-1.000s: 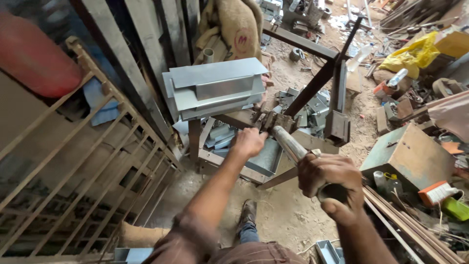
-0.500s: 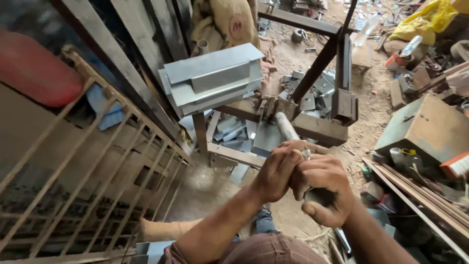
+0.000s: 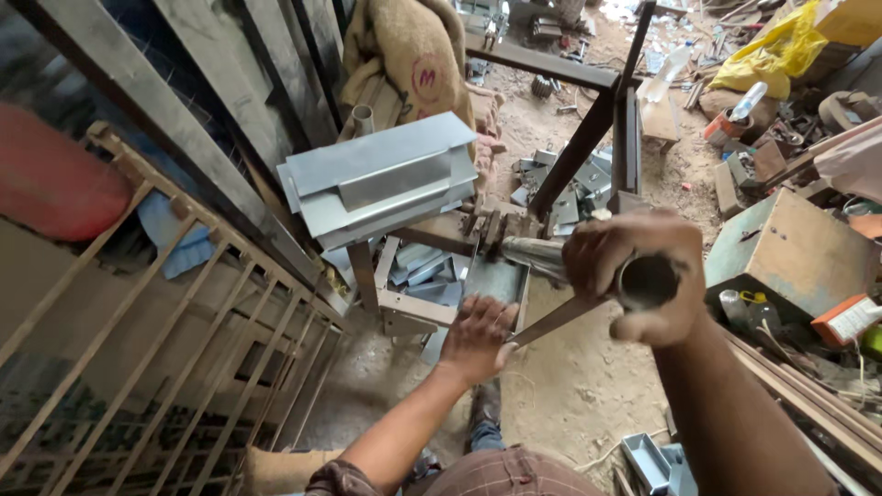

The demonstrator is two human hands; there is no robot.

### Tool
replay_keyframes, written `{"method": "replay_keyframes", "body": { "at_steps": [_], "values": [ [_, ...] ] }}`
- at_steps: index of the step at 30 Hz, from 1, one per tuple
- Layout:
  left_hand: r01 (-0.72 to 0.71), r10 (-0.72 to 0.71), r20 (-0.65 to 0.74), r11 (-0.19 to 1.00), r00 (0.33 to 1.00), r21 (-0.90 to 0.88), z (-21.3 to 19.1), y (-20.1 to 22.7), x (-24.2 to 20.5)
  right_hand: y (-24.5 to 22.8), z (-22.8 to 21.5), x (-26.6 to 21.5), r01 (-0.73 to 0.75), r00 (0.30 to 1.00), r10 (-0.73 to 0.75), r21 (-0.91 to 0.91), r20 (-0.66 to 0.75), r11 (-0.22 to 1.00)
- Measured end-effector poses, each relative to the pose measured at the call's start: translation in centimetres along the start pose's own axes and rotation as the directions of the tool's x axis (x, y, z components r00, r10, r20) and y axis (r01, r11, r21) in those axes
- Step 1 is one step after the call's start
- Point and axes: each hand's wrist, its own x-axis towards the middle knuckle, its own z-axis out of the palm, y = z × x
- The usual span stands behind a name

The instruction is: The person uses a manual press brake to bend flat metal sheets into U-shaped channels. They repeatedly place a sheet into the machine, pull down a lever to bend the metal, and then remove the finished piece to stack it on a nearby rack.

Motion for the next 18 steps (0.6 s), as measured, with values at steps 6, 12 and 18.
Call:
{"method": "replay_keyframes", "body": {
  "at_steps": [6,12,18],
  "values": [
    [-0.081,0.073,0.079,0.99,0.994,0.112,0.0,-0.8,0.4,1.8,-4.6,3.2,-0.05,0.991,0.065,0.134,-0.115,0.99],
    [-0.057,0.046,0.109,0.993,0.993,0.1,-3.5,0.9,3.6,5.7,-10.6,7.0,-0.029,0.964,0.072,0.166,-0.257,0.986],
    [0.016,-0.033,0.206,0.996,0.978,0.083,-5.7,2.3,6.7,8.0,-14.7,9.1,-0.132,0.905,0.219,0.25,-0.365,0.959]
  ]
}}
